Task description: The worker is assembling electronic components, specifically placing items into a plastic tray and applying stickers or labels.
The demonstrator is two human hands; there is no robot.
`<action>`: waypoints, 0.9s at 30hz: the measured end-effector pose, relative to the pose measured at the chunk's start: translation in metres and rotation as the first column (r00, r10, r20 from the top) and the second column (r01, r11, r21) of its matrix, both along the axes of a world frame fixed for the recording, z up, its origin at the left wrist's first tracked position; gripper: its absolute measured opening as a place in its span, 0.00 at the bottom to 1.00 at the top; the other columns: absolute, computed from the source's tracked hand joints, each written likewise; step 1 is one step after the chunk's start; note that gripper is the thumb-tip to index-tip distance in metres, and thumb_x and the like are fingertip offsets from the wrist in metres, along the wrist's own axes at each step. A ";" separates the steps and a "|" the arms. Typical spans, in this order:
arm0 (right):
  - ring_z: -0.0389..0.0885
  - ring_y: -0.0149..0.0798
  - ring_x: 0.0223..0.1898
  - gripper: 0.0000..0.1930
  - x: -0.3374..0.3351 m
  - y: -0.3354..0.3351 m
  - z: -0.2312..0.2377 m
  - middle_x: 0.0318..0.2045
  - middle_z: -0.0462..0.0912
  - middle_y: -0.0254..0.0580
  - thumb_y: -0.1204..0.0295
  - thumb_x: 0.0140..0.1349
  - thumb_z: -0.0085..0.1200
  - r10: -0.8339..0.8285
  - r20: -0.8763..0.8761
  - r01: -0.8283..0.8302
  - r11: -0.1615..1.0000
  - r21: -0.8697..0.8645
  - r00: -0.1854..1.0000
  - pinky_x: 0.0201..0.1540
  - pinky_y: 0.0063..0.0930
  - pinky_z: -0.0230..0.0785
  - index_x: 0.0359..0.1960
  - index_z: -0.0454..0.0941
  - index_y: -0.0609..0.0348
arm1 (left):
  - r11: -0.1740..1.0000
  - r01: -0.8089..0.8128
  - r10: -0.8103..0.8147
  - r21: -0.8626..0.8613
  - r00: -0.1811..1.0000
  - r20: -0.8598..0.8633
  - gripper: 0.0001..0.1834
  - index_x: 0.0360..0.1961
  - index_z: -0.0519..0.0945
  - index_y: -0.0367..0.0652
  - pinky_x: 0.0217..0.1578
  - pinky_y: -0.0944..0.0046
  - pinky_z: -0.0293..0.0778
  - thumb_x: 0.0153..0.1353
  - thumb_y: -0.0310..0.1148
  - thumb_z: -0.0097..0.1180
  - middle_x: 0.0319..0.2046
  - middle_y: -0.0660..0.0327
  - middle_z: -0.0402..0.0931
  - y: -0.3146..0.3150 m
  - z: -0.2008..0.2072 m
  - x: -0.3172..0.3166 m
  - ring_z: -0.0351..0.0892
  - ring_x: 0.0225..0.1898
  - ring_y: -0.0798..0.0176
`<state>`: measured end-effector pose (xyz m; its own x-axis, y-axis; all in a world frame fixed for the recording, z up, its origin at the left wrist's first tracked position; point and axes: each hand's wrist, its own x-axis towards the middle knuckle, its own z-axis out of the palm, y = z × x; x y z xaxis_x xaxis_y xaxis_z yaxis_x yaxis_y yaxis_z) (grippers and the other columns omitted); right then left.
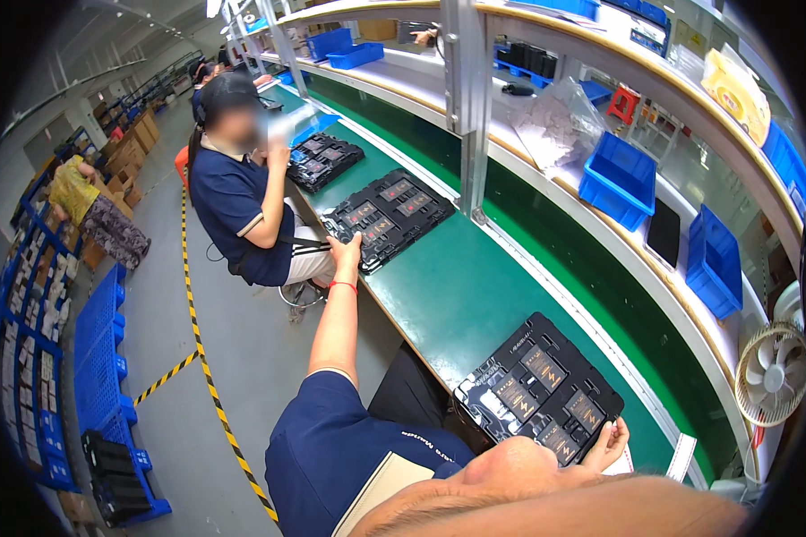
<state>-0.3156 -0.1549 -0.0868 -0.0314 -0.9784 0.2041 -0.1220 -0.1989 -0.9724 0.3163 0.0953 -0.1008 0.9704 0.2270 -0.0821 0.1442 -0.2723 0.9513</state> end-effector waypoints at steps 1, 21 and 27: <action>0.70 0.25 0.36 0.15 -0.002 0.003 0.001 0.37 0.74 0.33 0.73 0.66 0.56 0.009 -0.025 -0.010 1.000 -0.023 1.000 0.41 0.18 0.66 0.54 0.75 0.63 | 0.997 0.024 -0.019 -0.071 0.997 0.071 0.60 0.73 0.45 0.32 0.69 0.57 0.55 0.50 0.42 0.72 0.67 0.35 0.58 -0.005 -0.001 -0.005 0.60 0.69 0.45; 0.79 0.48 0.38 0.05 -0.090 -0.007 0.057 0.34 0.84 0.40 0.76 0.56 0.59 -0.367 -0.682 0.113 0.915 -0.387 0.633 0.45 0.42 0.68 0.34 0.83 0.54 | 0.112 0.783 -0.811 0.612 -0.283 0.511 0.13 0.38 0.83 0.39 0.50 0.53 0.74 0.49 0.26 0.67 0.40 0.54 0.83 -0.150 0.142 -0.295 0.80 0.46 0.49; 0.72 0.45 0.50 0.12 -0.067 -0.009 0.056 0.41 0.81 0.38 0.72 0.50 0.66 -0.108 -0.857 -0.079 0.982 -0.170 0.504 0.57 0.43 0.53 0.39 0.86 0.52 | -0.286 0.625 -0.732 0.726 -0.632 0.255 0.20 0.47 0.81 0.39 0.55 0.51 0.70 0.49 0.26 0.64 0.48 0.53 0.78 -0.188 0.128 -0.377 0.74 0.52 0.49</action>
